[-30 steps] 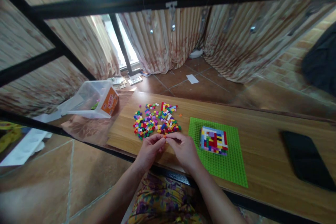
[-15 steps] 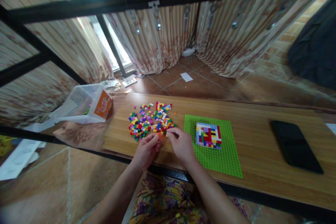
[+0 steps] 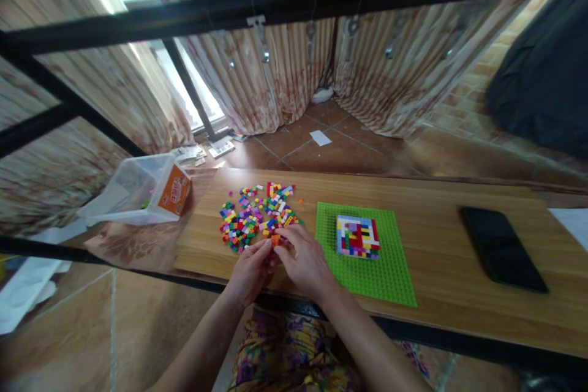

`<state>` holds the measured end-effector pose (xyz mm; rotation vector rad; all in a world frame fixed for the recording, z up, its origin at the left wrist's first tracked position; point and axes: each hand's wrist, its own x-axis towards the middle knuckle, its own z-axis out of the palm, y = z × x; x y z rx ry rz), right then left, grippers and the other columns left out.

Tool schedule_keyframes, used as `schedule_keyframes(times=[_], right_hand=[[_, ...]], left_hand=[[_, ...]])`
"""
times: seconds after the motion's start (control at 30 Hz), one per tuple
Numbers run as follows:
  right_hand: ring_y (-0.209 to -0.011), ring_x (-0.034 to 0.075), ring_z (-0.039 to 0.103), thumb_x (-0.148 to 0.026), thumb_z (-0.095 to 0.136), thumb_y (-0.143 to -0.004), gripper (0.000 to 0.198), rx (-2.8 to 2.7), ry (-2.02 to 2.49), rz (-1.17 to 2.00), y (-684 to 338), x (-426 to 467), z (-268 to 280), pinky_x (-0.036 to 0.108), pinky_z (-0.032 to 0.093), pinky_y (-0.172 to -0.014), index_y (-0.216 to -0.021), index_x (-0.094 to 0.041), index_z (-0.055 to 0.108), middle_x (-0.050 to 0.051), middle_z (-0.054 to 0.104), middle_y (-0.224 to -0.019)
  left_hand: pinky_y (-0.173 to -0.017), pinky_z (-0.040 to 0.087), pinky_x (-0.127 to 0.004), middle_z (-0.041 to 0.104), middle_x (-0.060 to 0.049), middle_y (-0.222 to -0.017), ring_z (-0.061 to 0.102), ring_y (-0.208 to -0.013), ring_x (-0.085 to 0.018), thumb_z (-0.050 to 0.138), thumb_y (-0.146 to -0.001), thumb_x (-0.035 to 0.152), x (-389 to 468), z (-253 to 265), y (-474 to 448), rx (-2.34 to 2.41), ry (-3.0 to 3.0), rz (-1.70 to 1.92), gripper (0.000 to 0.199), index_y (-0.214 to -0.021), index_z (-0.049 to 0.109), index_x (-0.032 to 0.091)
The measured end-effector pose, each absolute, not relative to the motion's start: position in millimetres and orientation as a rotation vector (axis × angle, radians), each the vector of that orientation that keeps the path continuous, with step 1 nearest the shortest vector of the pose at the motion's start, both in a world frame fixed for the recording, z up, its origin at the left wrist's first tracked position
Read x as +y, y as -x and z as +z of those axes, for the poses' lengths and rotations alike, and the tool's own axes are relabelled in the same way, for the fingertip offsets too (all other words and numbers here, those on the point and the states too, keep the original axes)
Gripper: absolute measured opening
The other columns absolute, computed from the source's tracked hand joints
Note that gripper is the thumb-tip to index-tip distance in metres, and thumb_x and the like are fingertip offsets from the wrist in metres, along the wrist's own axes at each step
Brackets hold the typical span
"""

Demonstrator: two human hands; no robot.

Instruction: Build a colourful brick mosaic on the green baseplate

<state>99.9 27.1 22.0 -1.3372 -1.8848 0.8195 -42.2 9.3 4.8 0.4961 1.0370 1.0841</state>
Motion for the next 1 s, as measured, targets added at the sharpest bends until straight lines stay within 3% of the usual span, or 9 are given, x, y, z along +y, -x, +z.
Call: schedule_keyframes(times=[0.23, 0.37, 0.53, 0.8, 1.0], right_hand=[[-0.105, 0.019, 0.061, -0.031, 0.053, -0.093, 0.020, -1.934, 1.381, 0.702, -128.4, 5.6, 26.0, 0.033, 0.049, -0.094, -0.104, -0.025, 0.069, 0.006, 0.067, -0.110], [-0.108, 0.023, 0.059, -0.035, 0.057, -0.090, 0.020, -1.848, 1.497, 0.436, -171.4, 1.5, 22.1, 0.041, 0.047, -0.098, -0.102, -0.026, 0.071, 0.007, 0.065, -0.111], [-0.121, 0.030, 0.050, -0.040, 0.060, -0.086, 0.024, -1.782, 1.660, 0.173, -222.4, 12.0, 13.1, 0.051, 0.039, -0.104, -0.101, -0.026, 0.073, 0.010, 0.057, -0.129], [-0.128, 0.030, 0.046, -0.040, 0.060, -0.086, 0.026, -1.782, 1.720, 0.175, -232.5, 22.8, -3.2, 0.054, 0.037, -0.105, -0.103, -0.027, 0.074, 0.010, 0.054, -0.137], [-0.125, 0.030, 0.051, -0.044, 0.059, -0.085, 0.033, -1.603, 1.675, 0.247, -230.7, 19.6, -4.8, 0.054, 0.038, -0.105, -0.109, -0.025, 0.072, 0.012, 0.057, -0.133]], left_hand=[[-0.047, 0.028, -0.019, 0.046, 0.005, -0.056, 0.038, -0.049, -0.005, 0.075, -0.073, 0.054, 1.6, 8.9, 21.1, 1.001, -0.669, 0.955, 0.044, -0.070, 0.060, 0.014], [-0.045, 0.023, -0.020, 0.052, 0.003, -0.063, 0.033, -0.046, -0.004, 0.071, -0.076, 0.056, 1.3, 15.3, 6.0, 1.032, -0.765, 0.912, 0.044, -0.081, 0.068, 0.012], [-0.047, 0.025, -0.022, 0.057, 0.002, -0.064, 0.034, -0.046, -0.005, 0.067, -0.078, 0.045, 11.0, 16.9, -18.1, 1.052, -0.941, 0.860, 0.038, -0.099, 0.070, 0.013], [-0.057, 0.038, -0.023, 0.057, 0.003, -0.059, 0.049, -0.056, -0.011, 0.059, -0.083, 0.025, 32.1, 12.5, -61.5, 0.995, -1.176, 0.754, 0.044, -0.124, 0.062, 0.011], [-0.058, 0.041, -0.021, 0.055, 0.004, -0.061, 0.050, -0.056, -0.010, 0.052, -0.087, 0.021, 33.6, 17.6, -67.1, 0.954, -1.282, 0.648, 0.046, -0.132, 0.055, 0.009]])
